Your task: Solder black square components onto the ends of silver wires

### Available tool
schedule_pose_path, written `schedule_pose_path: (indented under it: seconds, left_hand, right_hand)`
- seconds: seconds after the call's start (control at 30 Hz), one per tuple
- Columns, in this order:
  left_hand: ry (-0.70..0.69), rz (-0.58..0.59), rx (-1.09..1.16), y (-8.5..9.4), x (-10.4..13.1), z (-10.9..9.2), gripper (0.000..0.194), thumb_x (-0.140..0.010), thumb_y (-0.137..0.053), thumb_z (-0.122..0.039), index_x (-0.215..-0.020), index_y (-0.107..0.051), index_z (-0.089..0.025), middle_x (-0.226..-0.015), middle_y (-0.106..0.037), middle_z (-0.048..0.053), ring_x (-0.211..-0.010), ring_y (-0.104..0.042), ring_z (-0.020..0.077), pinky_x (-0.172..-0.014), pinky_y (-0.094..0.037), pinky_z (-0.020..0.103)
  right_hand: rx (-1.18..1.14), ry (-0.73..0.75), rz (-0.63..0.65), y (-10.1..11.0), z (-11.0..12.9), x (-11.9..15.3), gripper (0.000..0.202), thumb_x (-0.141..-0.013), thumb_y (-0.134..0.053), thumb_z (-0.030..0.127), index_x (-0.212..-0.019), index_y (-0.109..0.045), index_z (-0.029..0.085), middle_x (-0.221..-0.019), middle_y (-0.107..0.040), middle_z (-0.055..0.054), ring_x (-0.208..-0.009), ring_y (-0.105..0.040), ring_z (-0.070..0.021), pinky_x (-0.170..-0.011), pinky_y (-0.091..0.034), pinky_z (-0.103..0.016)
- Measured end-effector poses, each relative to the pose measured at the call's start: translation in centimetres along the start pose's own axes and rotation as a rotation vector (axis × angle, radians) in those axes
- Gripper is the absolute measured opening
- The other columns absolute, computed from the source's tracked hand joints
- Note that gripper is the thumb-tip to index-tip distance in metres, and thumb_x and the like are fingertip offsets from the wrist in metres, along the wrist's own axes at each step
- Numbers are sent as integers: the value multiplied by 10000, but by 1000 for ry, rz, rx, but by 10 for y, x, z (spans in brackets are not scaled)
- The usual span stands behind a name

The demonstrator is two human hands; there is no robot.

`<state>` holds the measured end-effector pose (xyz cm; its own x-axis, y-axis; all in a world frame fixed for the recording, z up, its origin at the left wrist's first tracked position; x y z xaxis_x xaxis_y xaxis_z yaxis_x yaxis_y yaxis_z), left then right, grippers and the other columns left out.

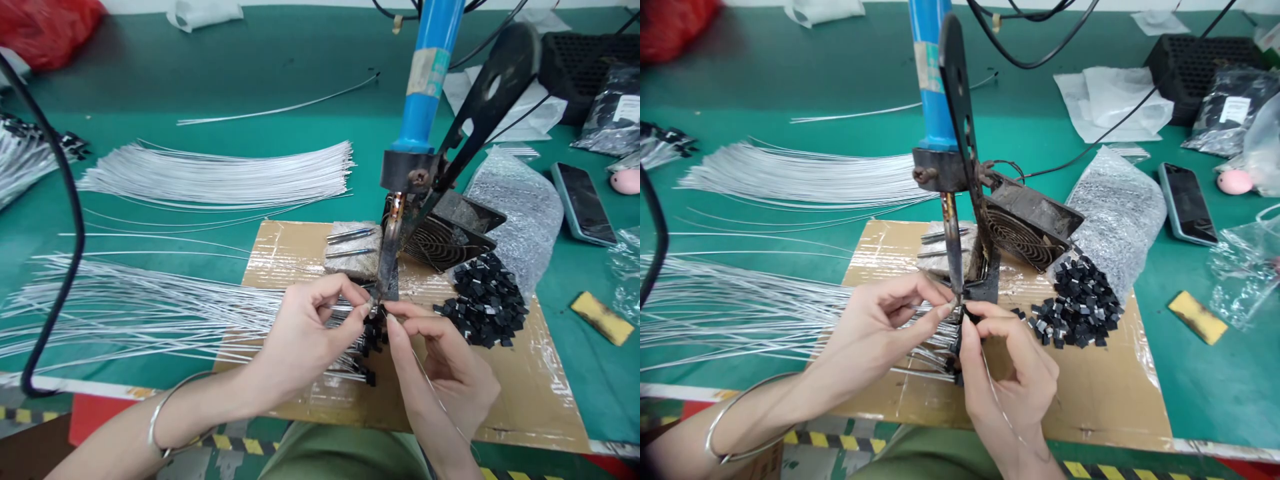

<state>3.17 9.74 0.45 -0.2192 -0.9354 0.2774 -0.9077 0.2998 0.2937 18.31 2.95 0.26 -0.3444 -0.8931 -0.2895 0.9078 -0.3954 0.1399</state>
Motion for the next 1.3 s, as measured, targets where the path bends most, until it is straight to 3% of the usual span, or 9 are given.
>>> schedule_pose_path:
  seconds: [0.3, 0.43, 0.6, 0.77, 0.87, 0.93, 1.07, 1.17, 1.3]
  left_hand:
    - [-5, 19, -65, 2, 5, 5, 161, -843, -635, -284, -738, -681, -171, -789, -739, 68, -618, -555, 149, -524, -360, 269]
    - [-69, -27, -194, 10, 8, 12, 162, -870, -648, -251, -747, -718, -171, -764, -741, 34, -492, -386, 96, -456, -300, 251]
    - [-331, -97, -256, 19, 16, 13, 121, -902, -667, -157, -833, -764, -175, -893, -800, 45, -786, -706, 156, -720, -538, 256]
    - [-477, -235, -364, 45, 20, 12, 87, -934, -683, -154, -945, -762, -189, -937, -805, 39, -893, -715, 182, -844, -542, 312]
    - [-533, -400, -610, 75, 1, 9, 100, -957, -657, -223, -927, -744, -185, -942, -790, 62, -913, -685, 227, -866, -523, 373]
    - [-444, -467, -835, 98, -28, 15, 154, -972, -615, -268, -968, -740, -179, -987, -763, 88, -962, -648, 263, -899, -506, 412]
    - [-346, -451, -886, 132, -93, 27, 174, -909, -678, -286, -976, -734, -135, -1032, -692, 144, -1061, -604, 326, -992, -467, 481]
    - [-303, -377, -872, 136, -125, 33, 186, -860, -741, -319, -886, -731, -136, -888, -663, 105, -890, -618, 287, -882, -508, 439]
    - [-349, -275, -864, 116, -142, 28, 80, -874, -691, -225, -834, -716, -161, -863, -652, 86, -906, -609, 279, -905, -496, 431]
  right_hand:
    - [-6, -87, -100, 9, -6, 0, 77, -928, -714, 153, -885, -674, 202, -926, -786, -32, -847, -760, -145, -780, -601, -237]
    - [-23, -172, -294, 44, -24, 0, 178, -968, -693, 289, -826, -707, 182, -705, -676, 15, -638, -651, -109, -628, -531, -221]
    - [-180, -224, -373, 101, -62, 2, 602, -974, -462, 623, -917, -814, 138, -937, -800, -114, -782, -746, -258, -660, -589, -408]
    - [1, -242, -410, 140, -89, 5, 644, -996, -363, 620, -886, -822, 183, -712, -751, -115, -569, -692, -273, -542, -521, -443]
    - [17, -226, -425, 145, -96, 7, 649, -946, -420, 696, -787, -798, 194, -678, -740, -127, -521, -663, -279, -503, -510, -448]
    - [2, -234, -431, 143, -98, 7, 660, -927, -446, 741, -756, -784, 200, -687, -745, -136, -515, -652, -273, -492, -520, -446]
    - [-31, -259, -452, 140, -98, 9, 569, -960, -496, 676, -766, -787, 227, -722, -748, -142, -565, -654, -266, -527, -533, -449]
    - [-41, -276, -470, 138, -95, 9, 524, -939, -537, 650, -734, -785, 237, -698, -733, -142, -551, -634, -266, -519, -509, -457]
    - [-30, -321, -474, 134, -90, 7, 411, -907, -619, 566, -715, -781, 241, -706, -734, -139, -563, -638, -263, -550, -515, -465]
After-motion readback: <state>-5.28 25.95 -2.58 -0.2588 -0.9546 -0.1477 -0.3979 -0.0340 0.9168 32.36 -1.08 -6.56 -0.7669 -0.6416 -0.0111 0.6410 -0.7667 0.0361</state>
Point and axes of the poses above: each hand's wrist, its own x-axis away from the middle knuckle, its own y-axis out of the back of the hand, z = x × y, the point moved 7 cm from there along -x, towards the middle knuckle
